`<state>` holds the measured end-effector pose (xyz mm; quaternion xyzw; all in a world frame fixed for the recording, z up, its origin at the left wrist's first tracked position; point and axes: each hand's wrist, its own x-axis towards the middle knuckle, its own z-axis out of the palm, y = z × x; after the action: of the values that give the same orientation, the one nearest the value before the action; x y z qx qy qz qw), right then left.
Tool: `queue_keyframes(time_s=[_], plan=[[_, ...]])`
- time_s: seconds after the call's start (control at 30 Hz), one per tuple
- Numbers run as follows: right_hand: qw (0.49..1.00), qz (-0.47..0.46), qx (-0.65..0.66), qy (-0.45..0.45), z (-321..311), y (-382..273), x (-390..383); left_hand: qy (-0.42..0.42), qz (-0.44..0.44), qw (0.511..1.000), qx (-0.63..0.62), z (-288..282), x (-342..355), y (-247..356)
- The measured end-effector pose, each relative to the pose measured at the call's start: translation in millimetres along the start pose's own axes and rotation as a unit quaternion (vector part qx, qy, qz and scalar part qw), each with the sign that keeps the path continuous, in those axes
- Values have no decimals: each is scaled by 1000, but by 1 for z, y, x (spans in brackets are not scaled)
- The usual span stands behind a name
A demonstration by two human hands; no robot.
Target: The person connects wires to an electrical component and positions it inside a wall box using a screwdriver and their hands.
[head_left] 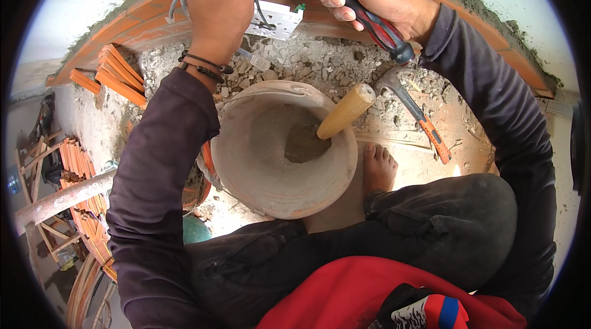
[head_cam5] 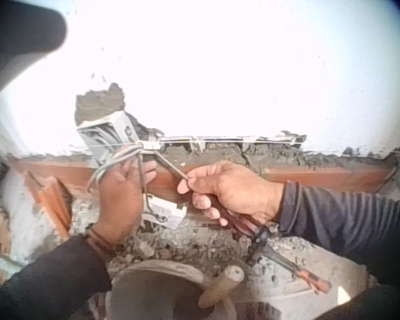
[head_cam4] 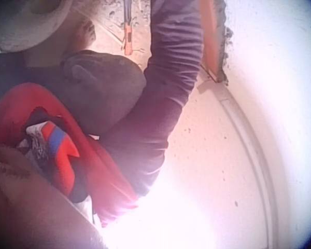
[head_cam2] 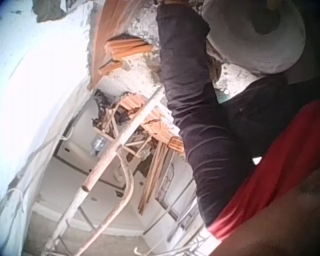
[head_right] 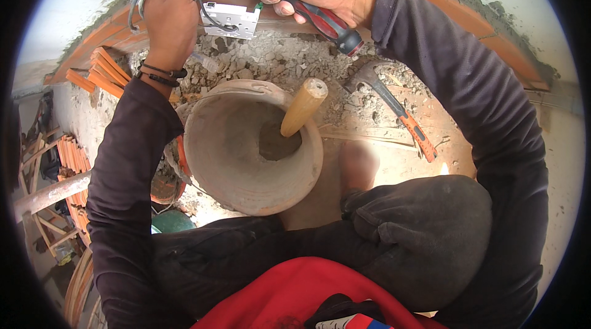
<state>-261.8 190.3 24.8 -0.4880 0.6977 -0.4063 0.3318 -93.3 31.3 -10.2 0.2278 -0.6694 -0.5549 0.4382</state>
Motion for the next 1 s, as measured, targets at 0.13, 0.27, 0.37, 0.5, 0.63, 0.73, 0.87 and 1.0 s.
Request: queue_keyframes(time_s=[0.13,0.27,0.37,0.5,0.63,0.73,0.87,1.0], plan=[[1000,6,5,-4,2,0,-1,-8,-60,998,20,3,-2,12],[1000,12,7,-4,0,-1,6,45,-35,998,27,22,-7,20],[1000,12,14,-13,1,1,7,67,5,994,82,16,-1,9],[1000,17,18,-16,2,-1,8,76,-32,995,-48,25,4,11],[999,24,21,-18,0,1,11,60,-58,985,-150,22,9,7],[999,28,25,-18,-4,3,11,54,-42,983,-168,17,7,5],[999,33,29,-15,-6,2,8,-4,58,995,85,9,-6,12],[999,36,34,-17,-6,2,14,47,-49,991,-114,20,-9,17]])
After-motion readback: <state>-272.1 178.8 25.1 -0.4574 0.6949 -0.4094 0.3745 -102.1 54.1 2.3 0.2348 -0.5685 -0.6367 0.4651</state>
